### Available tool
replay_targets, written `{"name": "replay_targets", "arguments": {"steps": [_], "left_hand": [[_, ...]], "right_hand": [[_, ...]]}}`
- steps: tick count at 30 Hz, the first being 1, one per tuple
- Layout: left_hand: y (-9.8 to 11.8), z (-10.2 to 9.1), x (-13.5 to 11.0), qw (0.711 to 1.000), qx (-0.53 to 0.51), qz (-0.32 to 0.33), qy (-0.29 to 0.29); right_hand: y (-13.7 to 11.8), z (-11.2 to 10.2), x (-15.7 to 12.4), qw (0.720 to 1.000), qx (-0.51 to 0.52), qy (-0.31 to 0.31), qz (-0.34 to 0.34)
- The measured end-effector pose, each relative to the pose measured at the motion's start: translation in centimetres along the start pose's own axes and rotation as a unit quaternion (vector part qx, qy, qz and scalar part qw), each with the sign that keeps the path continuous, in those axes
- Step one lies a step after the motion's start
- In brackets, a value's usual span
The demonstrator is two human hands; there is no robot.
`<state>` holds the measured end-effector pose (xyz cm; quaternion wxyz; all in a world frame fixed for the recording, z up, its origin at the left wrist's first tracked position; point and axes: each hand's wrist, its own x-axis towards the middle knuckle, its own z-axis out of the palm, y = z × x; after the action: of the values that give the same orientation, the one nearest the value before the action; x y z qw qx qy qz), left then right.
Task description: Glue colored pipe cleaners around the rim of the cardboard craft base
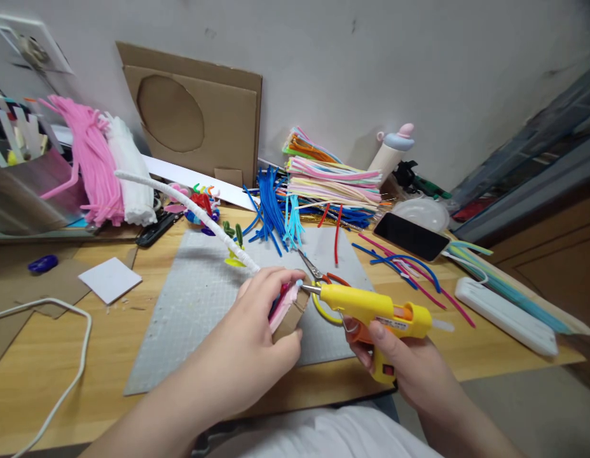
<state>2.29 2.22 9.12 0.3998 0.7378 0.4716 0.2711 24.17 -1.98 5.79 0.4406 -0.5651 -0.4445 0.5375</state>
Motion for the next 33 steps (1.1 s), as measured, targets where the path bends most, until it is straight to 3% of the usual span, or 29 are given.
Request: {"name": "replay_targets", "arguments": {"steps": [4, 17, 33], "left_hand": [[-0.02, 0.01, 0.07, 1.0, 0.003, 0.005, -0.003], [0.06, -0.07, -0.04, 1.0, 0.002, 0.009, -0.002], [-0.03, -0.06, -0.16, 1.0, 0.003, 0.017, 0.0]], "right_hand": [[-0.2, 0.0, 0.08, 0.999, -0.007, -0.032, 0.005], [-0.23, 0.11, -0.2, 1.0, -0.006, -0.003, 0.001], [-0.15, 0.09, 0.09, 1.0, 0.004, -0.015, -0.011]]}}
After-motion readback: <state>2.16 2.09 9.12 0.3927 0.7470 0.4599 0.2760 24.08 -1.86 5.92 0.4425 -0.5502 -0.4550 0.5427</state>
